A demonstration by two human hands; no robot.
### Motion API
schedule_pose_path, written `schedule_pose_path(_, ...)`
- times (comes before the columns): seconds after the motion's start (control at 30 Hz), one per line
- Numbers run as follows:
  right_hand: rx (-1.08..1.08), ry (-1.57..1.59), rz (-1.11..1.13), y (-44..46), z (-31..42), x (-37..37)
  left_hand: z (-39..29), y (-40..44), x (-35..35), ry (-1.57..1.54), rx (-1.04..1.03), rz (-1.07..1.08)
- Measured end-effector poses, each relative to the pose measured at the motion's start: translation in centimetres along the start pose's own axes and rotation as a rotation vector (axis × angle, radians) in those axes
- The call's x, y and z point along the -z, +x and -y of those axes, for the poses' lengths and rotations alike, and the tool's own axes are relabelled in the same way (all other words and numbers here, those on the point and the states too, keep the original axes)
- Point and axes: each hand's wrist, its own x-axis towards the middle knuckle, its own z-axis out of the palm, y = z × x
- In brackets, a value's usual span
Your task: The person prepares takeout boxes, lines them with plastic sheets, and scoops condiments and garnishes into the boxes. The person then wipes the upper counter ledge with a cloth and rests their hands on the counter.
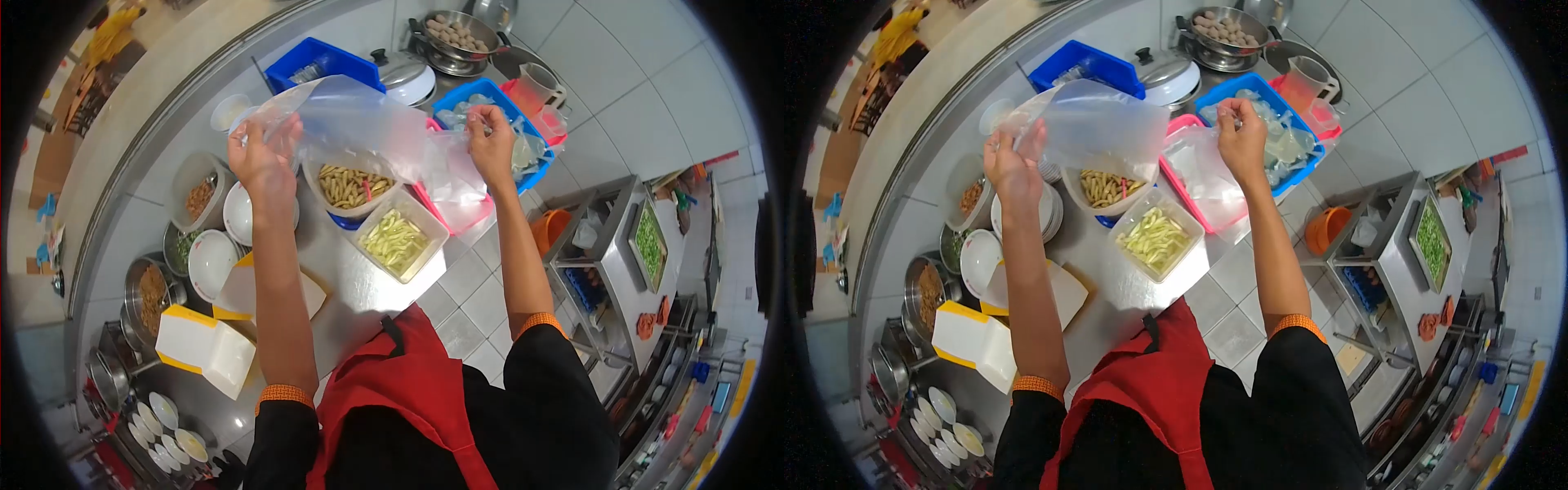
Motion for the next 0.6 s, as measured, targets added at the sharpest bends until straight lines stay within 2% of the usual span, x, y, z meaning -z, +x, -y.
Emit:
schedule_pose_path(0.03,0.113,-0.064,-0.026,0.0,-0.4,-0.4,-0.5,0.2,1.1,0.022,-0.008,-0.038)
schedule_pose_path(0.07,0.117,-0.057,-0.012,0.2,-1.3,-0.9,-0.9,0.4,2.1,0.046,-0.014,-0.076)
schedule_pose_path(0.13,0.126,-0.320,0.216,0.3,-4.1,-1.5,-1.8,0.2,3.8,0.042,-0.025,-0.077)
schedule_pose_path(0.17,0.134,-0.310,0.226,-0.1,-5.3,-1.9,-2.2,0.1,4.4,0.034,-0.033,-0.064)
schedule_pose_path(0.23,0.588,-0.617,0.154,-0.1,-6.8,-3.5,-2.3,-0.1,5.9,0.018,-0.053,-0.059)
schedule_pose_path(0.27,0.600,-0.598,0.165,-0.1,-5.0,-4.0,-2.5,-0.4,6.7,0.004,-0.056,-0.047)
schedule_pose_path(0.33,0.603,-0.488,-0.023,-1.2,1.7,-4.0,-3.3,-1.5,7.4,-0.023,-0.059,-0.080)
schedule_pose_path(0.37,0.199,-0.069,0.035,-3.1,3.9,-5.1,-3.9,-2.1,8.1,-0.054,-0.045,-0.093)
schedule_pose_path(0.4,0.015,0.161,0.204,-4.9,5.2,-5.4,-4.4,-2.6,8.9,-0.047,-0.063,-0.111)
schedule_pose_path(0.43,-0.389,0.618,0.542,-7.9,9.5,-5.6,-4.8,-3.2,10.0,-0.111,-0.069,-0.097)
schedule_pose_path(0.5,-0.791,0.965,0.859,-12.8,12.7,-7.4,-5.9,-4.6,12.1,-0.172,-0.094,-0.096)
schedule_pose_path(0.57,-0.976,1.205,0.902,-16.0,14.7,-9.9,-7.0,-6.7,14.5,-0.188,-0.074,-0.116)
schedule_pose_path(0.6,-0.991,1.202,0.925,-17.0,15.2,-11.0,-7.4,-8.1,15.6,-0.182,-0.085,-0.139)
